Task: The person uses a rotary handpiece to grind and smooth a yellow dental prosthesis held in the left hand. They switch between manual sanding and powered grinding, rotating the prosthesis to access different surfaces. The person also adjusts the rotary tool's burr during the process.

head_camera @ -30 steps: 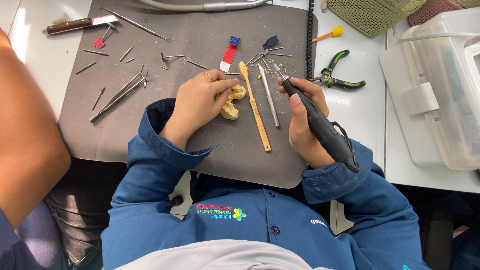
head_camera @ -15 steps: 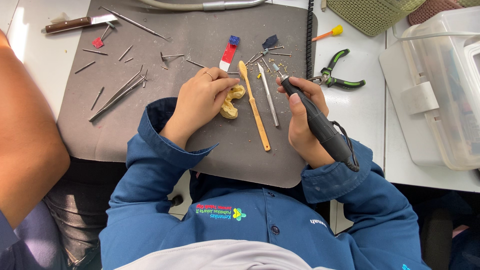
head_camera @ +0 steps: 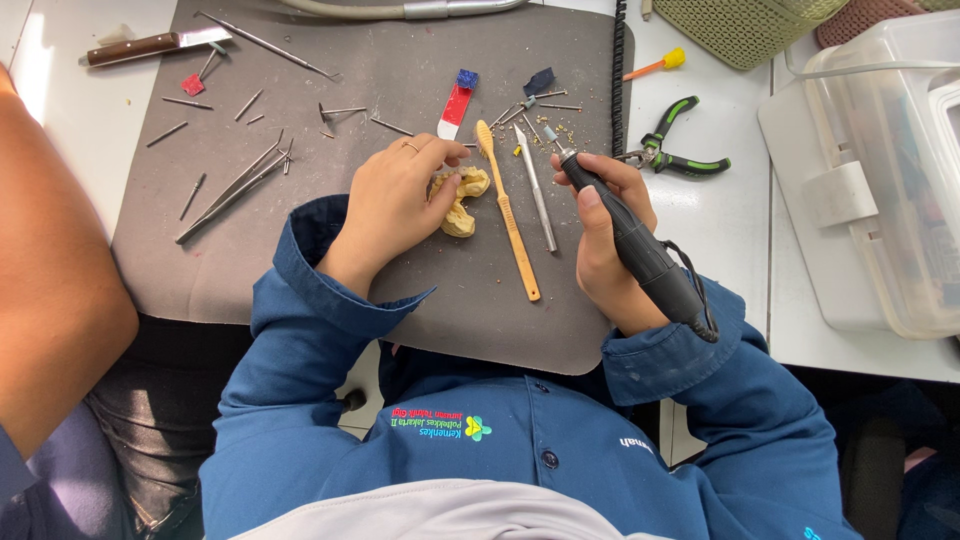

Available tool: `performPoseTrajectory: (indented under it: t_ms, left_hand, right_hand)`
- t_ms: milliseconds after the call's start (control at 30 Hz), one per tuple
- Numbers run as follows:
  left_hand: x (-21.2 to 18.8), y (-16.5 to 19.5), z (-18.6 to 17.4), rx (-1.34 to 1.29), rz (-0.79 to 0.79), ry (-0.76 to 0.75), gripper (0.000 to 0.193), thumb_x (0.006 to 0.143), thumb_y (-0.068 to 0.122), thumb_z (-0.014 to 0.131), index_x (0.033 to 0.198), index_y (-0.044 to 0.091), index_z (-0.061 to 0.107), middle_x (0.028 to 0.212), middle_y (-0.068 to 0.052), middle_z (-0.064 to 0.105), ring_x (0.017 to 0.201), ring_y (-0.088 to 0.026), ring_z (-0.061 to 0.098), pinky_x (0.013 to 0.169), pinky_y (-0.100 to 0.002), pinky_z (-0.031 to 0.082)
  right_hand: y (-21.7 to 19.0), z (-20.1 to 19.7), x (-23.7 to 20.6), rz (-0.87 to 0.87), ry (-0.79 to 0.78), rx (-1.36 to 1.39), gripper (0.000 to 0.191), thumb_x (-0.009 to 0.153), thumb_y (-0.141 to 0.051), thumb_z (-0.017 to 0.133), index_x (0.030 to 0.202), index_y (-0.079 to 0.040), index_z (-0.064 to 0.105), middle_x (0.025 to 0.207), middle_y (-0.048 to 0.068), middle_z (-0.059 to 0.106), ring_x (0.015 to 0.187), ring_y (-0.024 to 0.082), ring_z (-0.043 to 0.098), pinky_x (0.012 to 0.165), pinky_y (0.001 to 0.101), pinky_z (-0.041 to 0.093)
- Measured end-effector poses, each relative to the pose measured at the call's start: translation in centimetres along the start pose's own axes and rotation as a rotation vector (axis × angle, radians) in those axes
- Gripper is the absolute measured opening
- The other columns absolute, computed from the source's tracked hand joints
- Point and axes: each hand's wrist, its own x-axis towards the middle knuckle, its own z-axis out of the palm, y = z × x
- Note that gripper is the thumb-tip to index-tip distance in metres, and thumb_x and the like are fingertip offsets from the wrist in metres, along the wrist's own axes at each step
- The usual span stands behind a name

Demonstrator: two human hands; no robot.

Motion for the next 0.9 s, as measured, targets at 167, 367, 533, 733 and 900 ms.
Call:
performPoseTrajectory:
  t_ms: [167, 367, 533, 733, 900]
  left_hand:
    - [0.21, 0.05, 0.05, 0.049, 0.002, 0.024, 0.015, 0.092, 0.021, 0.076, 0.104, 0.014, 0.070, 0.099, -0.002, 0.069, 0.094, -0.023, 0.067, 0.074, -0.038, 0.053]
    - [0.21, -0.02, 0.21, 0.054, -0.044, 0.016, 0.008, 0.093, 0.021, 0.077, 0.097, 0.016, 0.072, 0.098, -0.001, 0.069, 0.090, -0.022, 0.066, 0.073, -0.037, 0.053]
    - [0.18, -0.12, 0.24, 0.049, -0.044, 0.018, 0.010, 0.094, 0.020, 0.074, 0.101, 0.014, 0.072, 0.097, -0.001, 0.069, 0.089, -0.023, 0.066, 0.072, -0.039, 0.052]
    - [0.07, -0.22, 0.33, 0.037, -0.035, 0.043, 0.008, 0.095, 0.011, 0.067, 0.100, 0.014, 0.073, 0.100, -0.001, 0.070, 0.091, -0.022, 0.067, 0.076, -0.038, 0.053]
    - [-0.03, -0.35, 0.20, 0.088, 0.001, 0.021, 0.009, 0.087, 0.006, 0.066, 0.090, 0.013, 0.072, 0.100, 0.000, 0.070, 0.093, -0.023, 0.066, 0.076, -0.039, 0.052]
  right_hand:
    - [0.00, -0.02, 0.13, -0.004, -0.003, -0.012, 0.030, 0.111, -0.016, 0.055, 0.135, 0.001, 0.052, 0.131, 0.023, 0.064, 0.128, 0.026, 0.065, 0.121, 0.0455, 0.053]
    - [-0.38, -0.07, 0.11, 0.018, -0.018, -0.047, 0.030, 0.111, -0.017, 0.053, 0.135, 0.001, 0.052, 0.130, 0.023, 0.064, 0.128, 0.026, 0.065, 0.121, 0.0454, 0.052]
    - [-0.42, 0.03, 0.15, 0.020, -0.017, -0.044, 0.030, 0.111, -0.016, 0.052, 0.135, 0.002, 0.052, 0.130, 0.023, 0.064, 0.128, 0.026, 0.064, 0.121, 0.0455, 0.052]
    - [-0.28, 0.10, 0.16, 0.026, -0.007, -0.027, 0.030, 0.110, -0.016, 0.053, 0.135, 0.002, 0.052, 0.130, 0.023, 0.064, 0.128, 0.026, 0.065, 0.121, 0.0456, 0.052]
    - [-0.29, 0.13, 0.16, 0.033, -0.006, -0.028, 0.031, 0.111, -0.017, 0.054, 0.135, 0.001, 0.052, 0.130, 0.023, 0.064, 0.127, 0.026, 0.065, 0.121, 0.0452, 0.052]
